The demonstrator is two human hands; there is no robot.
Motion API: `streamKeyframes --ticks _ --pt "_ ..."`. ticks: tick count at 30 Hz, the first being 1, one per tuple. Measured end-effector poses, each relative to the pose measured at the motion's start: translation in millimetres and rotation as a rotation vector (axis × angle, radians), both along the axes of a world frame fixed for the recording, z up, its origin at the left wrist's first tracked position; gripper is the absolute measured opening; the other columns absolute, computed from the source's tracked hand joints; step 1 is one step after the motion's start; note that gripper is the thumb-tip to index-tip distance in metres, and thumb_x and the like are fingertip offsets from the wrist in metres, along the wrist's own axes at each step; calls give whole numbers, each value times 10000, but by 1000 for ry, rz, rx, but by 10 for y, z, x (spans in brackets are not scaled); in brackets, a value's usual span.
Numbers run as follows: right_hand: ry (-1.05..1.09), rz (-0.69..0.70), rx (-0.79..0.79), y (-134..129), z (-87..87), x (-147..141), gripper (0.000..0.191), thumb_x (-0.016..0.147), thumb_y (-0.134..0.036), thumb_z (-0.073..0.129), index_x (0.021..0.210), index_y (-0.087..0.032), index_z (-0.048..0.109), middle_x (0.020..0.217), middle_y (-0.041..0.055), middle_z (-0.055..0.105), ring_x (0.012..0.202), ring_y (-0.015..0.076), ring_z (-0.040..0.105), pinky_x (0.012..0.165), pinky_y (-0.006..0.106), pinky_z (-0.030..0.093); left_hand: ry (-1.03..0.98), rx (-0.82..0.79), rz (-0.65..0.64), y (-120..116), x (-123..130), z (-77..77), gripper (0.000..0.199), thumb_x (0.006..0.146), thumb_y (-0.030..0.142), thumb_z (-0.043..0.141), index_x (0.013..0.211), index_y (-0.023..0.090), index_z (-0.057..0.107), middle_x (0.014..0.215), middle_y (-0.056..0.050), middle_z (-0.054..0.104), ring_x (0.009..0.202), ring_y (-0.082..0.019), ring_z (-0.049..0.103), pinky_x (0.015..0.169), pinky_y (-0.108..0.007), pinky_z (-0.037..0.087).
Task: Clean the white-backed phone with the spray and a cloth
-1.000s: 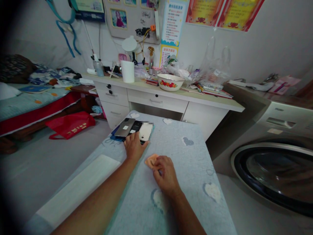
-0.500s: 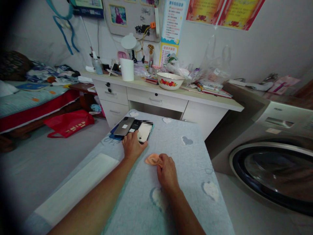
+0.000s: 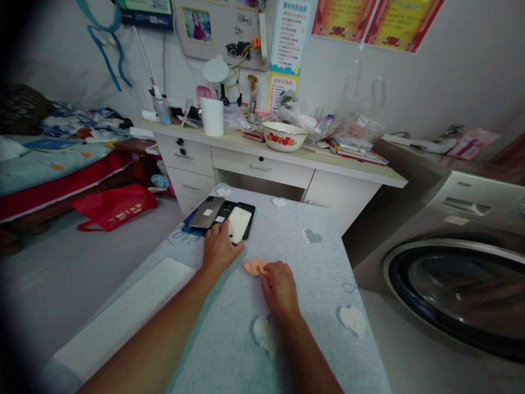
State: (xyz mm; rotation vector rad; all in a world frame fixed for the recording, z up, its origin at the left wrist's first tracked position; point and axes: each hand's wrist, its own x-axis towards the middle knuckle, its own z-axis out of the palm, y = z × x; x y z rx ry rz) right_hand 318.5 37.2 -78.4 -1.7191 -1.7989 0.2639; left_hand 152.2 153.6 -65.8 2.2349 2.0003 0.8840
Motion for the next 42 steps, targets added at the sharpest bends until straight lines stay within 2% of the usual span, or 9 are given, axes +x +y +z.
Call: streamKeyframes --ticks 4,9,14,20,27,31,35,37,42 --pt "82 -4 110 -10 24 14 60 793 -182 546 809 -187 604 928 89 589 896 219 542 816 347 436 -3 -38 -4 -13 10 13 708 679 332 662 1316 169 402 1057 -109 495 1011 -288 531 893 -390 435" --pt "365 21 165 -19 60 11 70 704 -134 529 685 -201 534 1109 98 606 1022 221 570 886 340 441 -191 -124 0 -30 42 83 773 649 273 679 1349 195 360 1089 -99 444 956 -255 578 803 -350 501" --pt "629 -7 0 -26 13 -22 61 767 -218 544 710 -203 526 822 37 657 770 175 607 712 279 472 -328 -88 -35 -78 95 179 741 646 213 652 1334 171 382 1107 -99 446 1009 -254 571 849 -357 501" --pt "495 -105 11 -27 18 3 222 846 -385 557 742 -204 482 630 -45 491 582 117 449 545 223 358 -453 -142 -88 -154 168 256 721 624 207 661 1299 124 420 1062 -91 457 1001 -241 559 907 -363 473" --pt "520 -230 90 -40 60 58 229 900 -404 475 961 -190 530 784 0 584 676 156 525 615 262 419 -591 -229 -200 -406 191 285 700 614 212 679 1272 152 446 1067 -70 467 1027 -225 546 909 -351 462" --pt "517 -184 116 -32 40 98 253 914 -361 458 1084 -190 535 957 44 625 842 184 579 758 300 463 -694 -345 -238 -652 133 224 713 605 195 679 1275 170 437 1094 -62 488 983 -201 560 858 -323 471" --pt "424 -48 180 2 21 94 232 901 -291 493 1093 -197 584 1082 85 601 1023 207 556 925 351 436 -550 -392 -323 -838 35 134 725 627 203 677 1304 194 417 1066 -55 521 964 -212 556 833 -317 456" --pt "387 -5 192 15 18 72 231 897 -253 493 1091 -204 607 1085 91 593 1035 208 552 935 360 439 -388 -332 -341 -893 -11 80 742 634 219 694 1313 195 396 1079 -68 532 1019 -238 534 863 -336 435" --pt "399 12 186 26 5 24 252 893 -224 485 1092 -223 641 1056 82 601 999 201 578 909 355 469 -105 -256 -314 -942 -78 -2 569 678 313 700 1187 187 478 1032 -69 548 1020 -258 504 884 -359 399"
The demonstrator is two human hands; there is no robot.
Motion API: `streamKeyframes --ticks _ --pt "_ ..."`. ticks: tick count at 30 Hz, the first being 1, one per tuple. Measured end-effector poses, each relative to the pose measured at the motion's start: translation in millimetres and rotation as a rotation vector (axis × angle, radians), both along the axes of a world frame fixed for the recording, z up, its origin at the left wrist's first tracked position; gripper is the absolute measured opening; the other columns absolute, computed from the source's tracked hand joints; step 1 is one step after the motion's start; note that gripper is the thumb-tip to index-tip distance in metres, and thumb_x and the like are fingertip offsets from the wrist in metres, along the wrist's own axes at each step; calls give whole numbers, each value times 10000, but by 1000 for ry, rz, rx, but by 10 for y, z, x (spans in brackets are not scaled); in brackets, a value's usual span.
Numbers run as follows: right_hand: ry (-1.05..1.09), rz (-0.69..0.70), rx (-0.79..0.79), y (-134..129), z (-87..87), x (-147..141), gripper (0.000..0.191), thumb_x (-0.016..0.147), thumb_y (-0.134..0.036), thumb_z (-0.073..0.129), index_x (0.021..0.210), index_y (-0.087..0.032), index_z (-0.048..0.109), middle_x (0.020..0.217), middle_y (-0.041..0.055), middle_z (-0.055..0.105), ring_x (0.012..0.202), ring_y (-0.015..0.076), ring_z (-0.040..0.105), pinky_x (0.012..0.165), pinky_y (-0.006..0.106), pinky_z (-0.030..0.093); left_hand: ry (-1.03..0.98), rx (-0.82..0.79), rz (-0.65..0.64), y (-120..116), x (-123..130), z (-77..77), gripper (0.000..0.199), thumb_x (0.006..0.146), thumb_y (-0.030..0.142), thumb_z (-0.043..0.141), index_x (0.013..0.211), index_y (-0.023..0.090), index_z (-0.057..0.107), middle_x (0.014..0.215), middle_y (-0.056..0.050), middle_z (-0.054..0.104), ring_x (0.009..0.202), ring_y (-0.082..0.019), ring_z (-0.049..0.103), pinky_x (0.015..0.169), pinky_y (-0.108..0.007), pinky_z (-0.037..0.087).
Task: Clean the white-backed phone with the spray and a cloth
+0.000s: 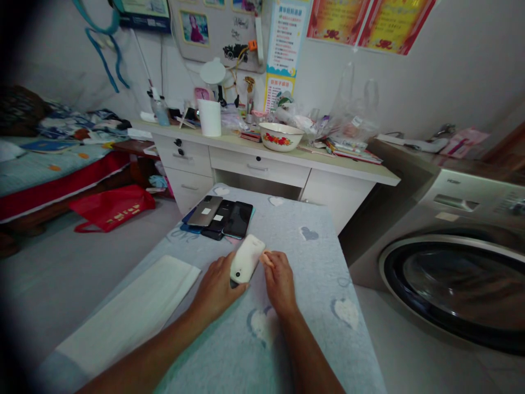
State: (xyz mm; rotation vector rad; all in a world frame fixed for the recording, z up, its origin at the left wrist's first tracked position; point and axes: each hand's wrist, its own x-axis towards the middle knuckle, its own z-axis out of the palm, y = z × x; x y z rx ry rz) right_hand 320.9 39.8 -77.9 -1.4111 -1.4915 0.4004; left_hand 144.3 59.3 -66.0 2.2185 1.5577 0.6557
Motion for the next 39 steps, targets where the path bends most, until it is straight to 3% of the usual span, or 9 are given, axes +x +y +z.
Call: streamKeyframes --ticks 5,11,16,20,23,28,35,39 --pt "3 14 -30 8 -22 21 250 881 -201 482 1061 -219 655 1037 69 633 975 193 589 880 327 466 85 26 21 29 -29 13 487 678 379 702 1091 197 518 1006 -56 516 1001 -253 481 878 -348 384" --pt "44 14 -98 12 -24 35 266 899 -252 461 1097 -202 632 1042 69 661 960 199 604 857 319 458 124 51 0 87 -56 12 657 604 531 739 1116 190 510 1038 -72 524 987 -272 474 869 -376 370" --pt "85 22 -158 7 6 1 284 902 -277 435 1119 -193 599 1058 68 671 963 205 614 862 318 454 136 55 -13 99 -61 -13 591 606 506 738 1077 204 547 996 -73 536 974 -281 476 834 -382 365" --pt "115 34 -197 -2 1 -17 322 902 -290 430 1202 -210 514 941 23 677 819 176 632 766 288 472 134 60 -14 63 -52 -20 636 578 526 750 1080 191 551 996 -79 541 968 -292 475 832 -403 372" --pt "128 72 -195 0 -21 -26 258 901 -303 426 1102 -215 561 921 21 669 783 171 619 707 273 470 56 97 -37 38 -36 -6 680 606 539 736 1150 186 530 1041 -83 540 984 -292 473 847 -417 380" --pt "252 147 -231 -33 34 -77 212 903 -327 426 1024 -209 553 889 28 650 732 164 592 647 261 468 -155 158 -162 28 -8 41 321 837 313 559 1144 219 557 1137 -76 561 1051 -257 471 890 -404 373" --pt "410 275 -289 -133 145 -178 212 844 -369 563 980 -219 498 836 -6 599 707 147 558 640 244 451 -284 68 -220 39 -10 103 165 847 220 539 997 215 609 995 -53 637 971 -236 517 850 -375 407" --pt "463 213 -288 -142 135 -200 286 827 -421 595 1004 -217 504 861 12 604 727 149 571 640 244 460 -326 40 -273 10 -1 121 148 867 203 489 943 221 614 922 -46 648 925 -224 532 809 -355 419"
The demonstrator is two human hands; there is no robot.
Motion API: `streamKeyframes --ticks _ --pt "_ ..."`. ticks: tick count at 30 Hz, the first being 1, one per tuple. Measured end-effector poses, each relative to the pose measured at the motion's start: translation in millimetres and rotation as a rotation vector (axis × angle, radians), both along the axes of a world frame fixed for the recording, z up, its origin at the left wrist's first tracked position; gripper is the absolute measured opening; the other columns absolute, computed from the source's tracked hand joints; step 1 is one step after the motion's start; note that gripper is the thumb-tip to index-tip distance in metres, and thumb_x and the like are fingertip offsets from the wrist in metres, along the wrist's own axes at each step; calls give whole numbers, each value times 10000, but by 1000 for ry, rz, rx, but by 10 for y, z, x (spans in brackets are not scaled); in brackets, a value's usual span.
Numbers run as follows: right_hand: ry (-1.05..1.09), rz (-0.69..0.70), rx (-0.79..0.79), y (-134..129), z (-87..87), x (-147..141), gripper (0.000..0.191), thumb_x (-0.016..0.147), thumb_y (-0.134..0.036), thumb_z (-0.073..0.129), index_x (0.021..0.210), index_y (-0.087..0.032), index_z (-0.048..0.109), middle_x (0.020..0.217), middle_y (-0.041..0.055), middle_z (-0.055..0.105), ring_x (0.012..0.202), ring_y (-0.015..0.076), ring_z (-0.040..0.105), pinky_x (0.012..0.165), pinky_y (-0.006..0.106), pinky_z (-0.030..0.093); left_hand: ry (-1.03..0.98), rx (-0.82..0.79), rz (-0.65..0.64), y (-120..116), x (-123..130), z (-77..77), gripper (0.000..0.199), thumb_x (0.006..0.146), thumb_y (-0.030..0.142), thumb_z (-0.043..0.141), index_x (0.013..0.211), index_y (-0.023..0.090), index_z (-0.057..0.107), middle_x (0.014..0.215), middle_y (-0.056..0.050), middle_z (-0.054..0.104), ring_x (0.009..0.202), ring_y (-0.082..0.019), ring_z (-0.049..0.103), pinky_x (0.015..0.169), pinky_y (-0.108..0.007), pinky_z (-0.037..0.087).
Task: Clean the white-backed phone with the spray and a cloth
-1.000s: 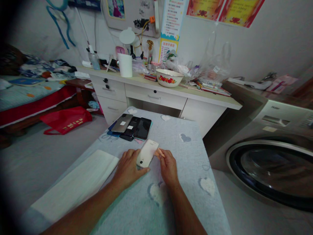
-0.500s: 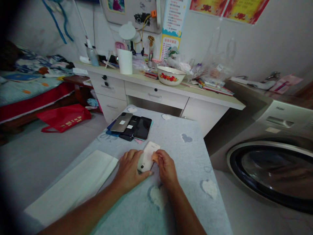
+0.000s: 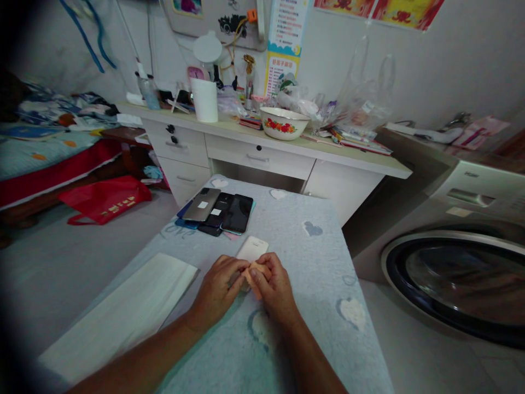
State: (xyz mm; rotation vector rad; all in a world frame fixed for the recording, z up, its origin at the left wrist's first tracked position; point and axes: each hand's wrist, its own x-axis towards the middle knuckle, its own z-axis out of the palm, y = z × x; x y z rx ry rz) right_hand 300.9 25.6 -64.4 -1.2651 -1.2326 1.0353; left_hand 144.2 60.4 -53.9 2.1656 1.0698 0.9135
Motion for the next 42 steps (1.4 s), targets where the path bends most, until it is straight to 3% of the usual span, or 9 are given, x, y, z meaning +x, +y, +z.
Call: streamKeyframes --ticks 6,15,21,29,33,37,42 --pt "100 -1 -67 2 65 -1 296 847 -487 545 843 -191 540 648 -24 554 534 110 493 505 218 398 -29 24 -6 -35 15 7 225 805 121 495 988 212 590 912 -36 626 896 -207 526 797 -338 416" --pt "193 -45 3 37 1 -19 243 872 -443 531 860 -200 526 723 -15 556 658 130 541 617 234 447 -25 -7 -137 -90 60 36 142 786 117 492 863 215 561 832 -29 601 872 -203 527 793 -341 422" --pt "266 -19 -19 54 -13 -27 273 819 -438 593 829 -238 407 681 -54 504 545 105 477 513 206 382 -125 -53 -199 -120 42 21 211 780 83 477 905 219 579 880 -25 602 900 -180 560 817 -306 452" --pt "108 97 20 -49 78 11 210 871 -406 524 836 -199 527 733 -21 521 664 124 490 622 228 402 -172 -152 -27 -86 73 -34 194 793 104 532 925 222 610 893 -15 606 860 -155 587 784 -277 474" --pt "115 185 9 -73 60 21 220 833 -392 598 947 -215 534 793 -15 571 708 139 529 659 243 425 -173 -174 -37 -72 45 -32 150 838 164 538 945 232 618 931 -21 621 899 -163 594 807 -282 477" --pt "-3 101 4 -9 -5 69 176 861 -363 560 932 -203 579 791 -4 598 710 143 550 652 242 428 -119 -111 -36 -44 4 -36 181 877 179 484 1000 239 601 976 -27 619 965 -178 568 853 -309 459" --pt "-177 -86 155 86 -69 195 168 859 -303 551 950 -194 640 928 46 598 865 174 575 774 278 459 52 2 141 26 -28 -93 290 797 187 564 1085 218 554 1099 -53 589 1061 -241 498 919 -391 404"
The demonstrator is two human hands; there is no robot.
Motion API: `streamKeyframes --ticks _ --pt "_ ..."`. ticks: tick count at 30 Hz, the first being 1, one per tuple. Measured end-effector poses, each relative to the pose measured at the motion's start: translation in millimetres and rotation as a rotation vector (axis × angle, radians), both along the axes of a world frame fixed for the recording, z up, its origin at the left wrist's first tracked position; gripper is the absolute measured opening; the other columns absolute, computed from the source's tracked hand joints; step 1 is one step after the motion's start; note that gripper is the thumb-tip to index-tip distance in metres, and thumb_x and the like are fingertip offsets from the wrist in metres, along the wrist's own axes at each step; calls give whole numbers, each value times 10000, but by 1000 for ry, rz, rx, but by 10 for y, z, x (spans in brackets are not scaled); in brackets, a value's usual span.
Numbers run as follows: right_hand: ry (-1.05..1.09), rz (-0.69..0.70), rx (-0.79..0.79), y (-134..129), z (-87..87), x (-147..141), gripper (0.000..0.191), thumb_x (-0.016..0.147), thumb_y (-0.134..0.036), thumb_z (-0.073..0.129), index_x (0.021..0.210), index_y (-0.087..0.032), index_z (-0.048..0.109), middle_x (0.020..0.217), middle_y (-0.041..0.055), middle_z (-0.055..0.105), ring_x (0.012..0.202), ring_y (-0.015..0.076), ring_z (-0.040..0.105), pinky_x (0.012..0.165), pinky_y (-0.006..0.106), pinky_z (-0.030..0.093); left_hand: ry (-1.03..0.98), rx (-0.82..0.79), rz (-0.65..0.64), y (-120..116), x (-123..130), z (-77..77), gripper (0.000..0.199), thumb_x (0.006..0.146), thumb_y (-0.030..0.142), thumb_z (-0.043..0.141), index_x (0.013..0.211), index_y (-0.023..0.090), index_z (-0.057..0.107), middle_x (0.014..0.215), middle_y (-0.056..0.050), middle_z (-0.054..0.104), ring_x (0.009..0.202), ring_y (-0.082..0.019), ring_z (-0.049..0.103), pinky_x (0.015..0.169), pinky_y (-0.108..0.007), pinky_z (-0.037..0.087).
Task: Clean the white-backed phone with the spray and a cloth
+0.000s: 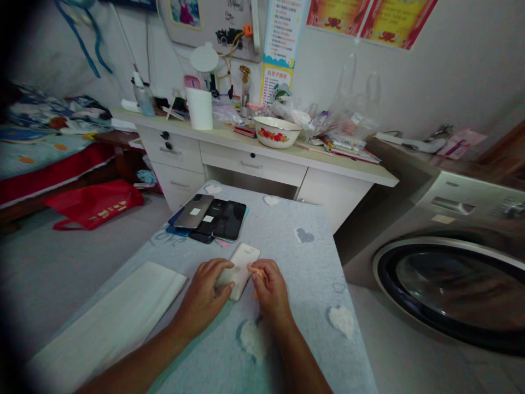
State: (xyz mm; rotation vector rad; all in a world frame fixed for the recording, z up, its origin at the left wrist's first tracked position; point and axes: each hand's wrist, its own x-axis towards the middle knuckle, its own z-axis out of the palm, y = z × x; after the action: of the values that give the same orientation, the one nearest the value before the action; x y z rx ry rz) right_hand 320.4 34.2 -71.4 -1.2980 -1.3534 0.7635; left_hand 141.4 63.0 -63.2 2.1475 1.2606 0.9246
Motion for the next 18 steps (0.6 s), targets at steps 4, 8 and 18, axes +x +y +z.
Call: streamKeyframes --ticks 4,8,18 --pt "-102 -4 78 28 -47 6 190 870 -227 527 1000 -215 665 979 63 564 939 181 570 844 302 468 191 21 68 2 12 -47 515 716 337 681 1184 209 507 1193 -71 555 1102 -281 459 941 -418 369" --pt "-207 39 98 25 -76 -70 248 884 -162 480 1033 -227 667 972 63 538 915 171 566 817 299 484 336 -17 107 -42 28 -21 636 640 448 730 1186 225 492 1164 -72 551 1087 -288 455 926 -409 347" --pt "-458 -31 72 46 -155 -138 275 869 -144 490 1042 -234 683 1031 69 544 870 168 574 774 290 490 416 -78 133 -31 8 20 710 573 533 737 1160 211 499 1052 -66 527 1011 -275 458 880 -383 323"
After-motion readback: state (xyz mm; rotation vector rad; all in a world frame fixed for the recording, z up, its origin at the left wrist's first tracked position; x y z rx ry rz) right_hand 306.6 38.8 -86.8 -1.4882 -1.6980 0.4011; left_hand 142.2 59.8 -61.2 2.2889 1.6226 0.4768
